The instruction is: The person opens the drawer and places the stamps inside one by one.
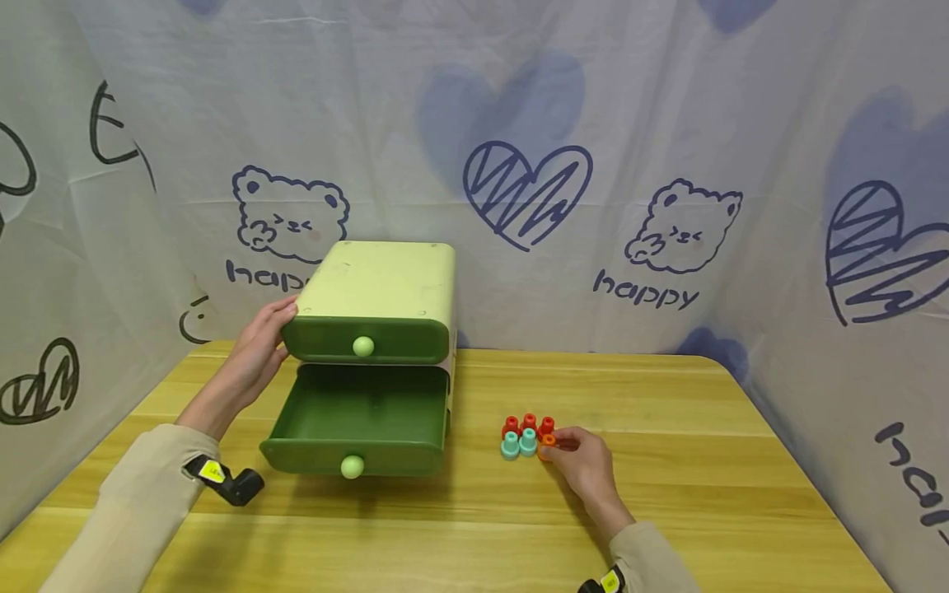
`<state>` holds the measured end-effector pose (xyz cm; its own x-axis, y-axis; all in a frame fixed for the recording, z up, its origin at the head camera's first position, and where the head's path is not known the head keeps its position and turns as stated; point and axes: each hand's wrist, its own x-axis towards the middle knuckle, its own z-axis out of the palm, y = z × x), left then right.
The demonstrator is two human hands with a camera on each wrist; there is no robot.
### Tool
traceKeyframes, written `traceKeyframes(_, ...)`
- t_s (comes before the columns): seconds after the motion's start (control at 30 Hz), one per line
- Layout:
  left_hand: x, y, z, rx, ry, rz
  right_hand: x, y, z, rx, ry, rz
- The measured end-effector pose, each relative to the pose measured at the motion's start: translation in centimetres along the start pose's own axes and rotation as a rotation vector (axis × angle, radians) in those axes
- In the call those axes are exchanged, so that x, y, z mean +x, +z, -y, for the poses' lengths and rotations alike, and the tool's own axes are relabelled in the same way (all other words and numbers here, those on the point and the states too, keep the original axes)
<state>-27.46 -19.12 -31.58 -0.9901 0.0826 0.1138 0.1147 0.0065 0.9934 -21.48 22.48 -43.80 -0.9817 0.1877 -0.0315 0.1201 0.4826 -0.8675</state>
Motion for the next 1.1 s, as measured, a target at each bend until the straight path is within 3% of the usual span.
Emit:
traceKeyframes(0.37, 0.0, 0.0, 0.1, 0.003, 0.003, 0.001, 0.0, -0.7, 0.7, -0.005, 0.04, 0.05)
traceKeyframes(0.67, -0.1, 0.0, 0.0, 0.005, 0.005, 0.001, -0.1, -1.3, 2.0, 0.028, -0.011, 0.064)
traceKeyframes(1.1, -0.2, 0.1, -0.1, 0.0, 0.006, -0.001, 0.1, -1.7, 4.2, -0.064, -0.062, 0.071)
